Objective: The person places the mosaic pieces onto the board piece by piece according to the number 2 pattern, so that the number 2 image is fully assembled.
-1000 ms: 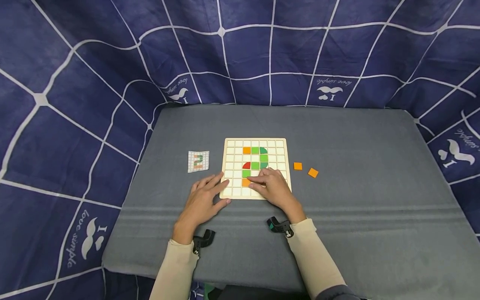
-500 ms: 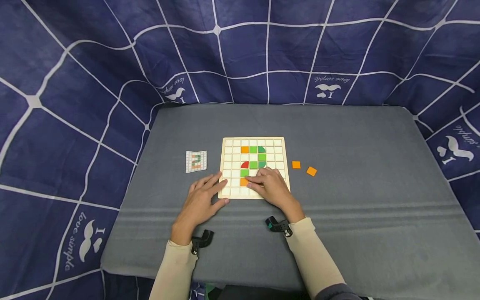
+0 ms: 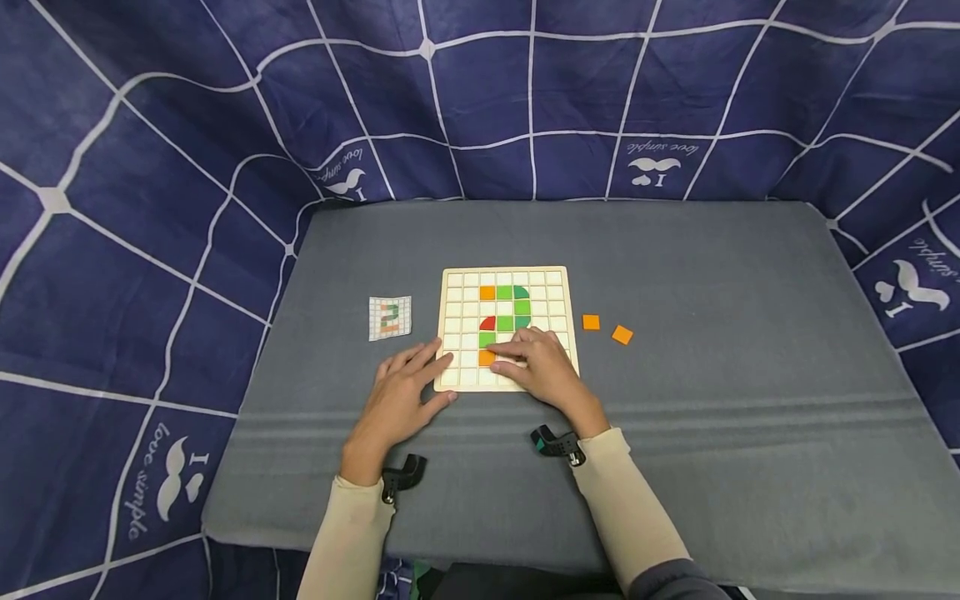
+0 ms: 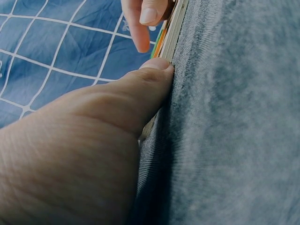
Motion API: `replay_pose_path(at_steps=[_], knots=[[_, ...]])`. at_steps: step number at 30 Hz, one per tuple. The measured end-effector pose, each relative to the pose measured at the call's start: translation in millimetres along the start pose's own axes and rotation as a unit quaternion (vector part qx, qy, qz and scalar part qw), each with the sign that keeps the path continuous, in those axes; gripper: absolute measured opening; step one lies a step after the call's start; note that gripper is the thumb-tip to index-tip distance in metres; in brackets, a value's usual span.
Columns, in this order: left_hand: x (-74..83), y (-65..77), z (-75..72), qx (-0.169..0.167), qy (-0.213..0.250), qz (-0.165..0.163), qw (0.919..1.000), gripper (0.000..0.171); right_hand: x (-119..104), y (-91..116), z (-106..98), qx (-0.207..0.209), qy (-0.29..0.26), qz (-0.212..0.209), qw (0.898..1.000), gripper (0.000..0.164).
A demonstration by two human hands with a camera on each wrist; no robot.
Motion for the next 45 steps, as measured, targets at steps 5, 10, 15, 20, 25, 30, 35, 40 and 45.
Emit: replay_pose_path(at_steps=[5, 10, 15, 20, 25, 30, 35, 40, 45], knots=[[1.3, -2.0, -1.6, 0.009, 0.005, 0.003, 0.9999, 0.063, -0.5, -1.4, -8.2, 0.021, -0.015, -0.003, 1.000, 0.038], [3.0, -2.8, -1.6, 0.012, 0.001, 0.012, 0.9999, 0.063, 2.7, 1.7, -22.2, 0.056, -0.049, 0.007, 0.997, 0.041], [1.7, -0.7, 0.3, 0.004, 0.000, 0.005, 1.0000, 0.063, 1.2, 4.5, -30.7, 0.073, -0.061, 0.006, 0.995, 0.041], [2.8, 1.3, 0.6, 0.007, -0.001, 0.008, 0.9999, 0.063, -3.4, 7.2, -39.3, 0.088, -0.063, -0.006, 0.994, 0.039], [3.3, 2.9, 1.7, 0.009, 0.000, 0.010, 0.9999, 0.064, -1.1, 11.9, -56.8, 0.130, -0.064, -0.014, 0.989, 0.038], [3.3, 3.4, -1.2, 0.017, 0.001, 0.011, 0.9998, 0.064, 10.3, 18.2, -72.8, 0.150, -0.049, 0.009, 0.987, 0.038], [2.8, 2.9, -1.5, 0.019, 0.001, 0.012, 0.9997, 0.062, 21.5, 27.2, -91.2, 0.166, -0.034, 0.025, 0.985, 0.038], [3.2, 2.5, -2.3, 0.023, 0.004, 0.012, 0.9997, 0.063, 33.0, 37.1, -111.4, 0.184, -0.015, 0.045, 0.982, 0.038], [3.3, 5.3, -2.0, 0.018, 0.000, 0.007, 0.9998, 0.062, 42.2, 50.4, -129.6, 0.215, -0.008, 0.059, 0.975, 0.038]])
Point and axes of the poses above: each hand's wrist, its own y-axis away from the middle knuckle, its own z-axis out of the palm, x = y × z, the point moved 10 cm from there along -y, towards the middle knuckle, and after that the axes turned 7 degrees about -z, right-handed, at the moved point
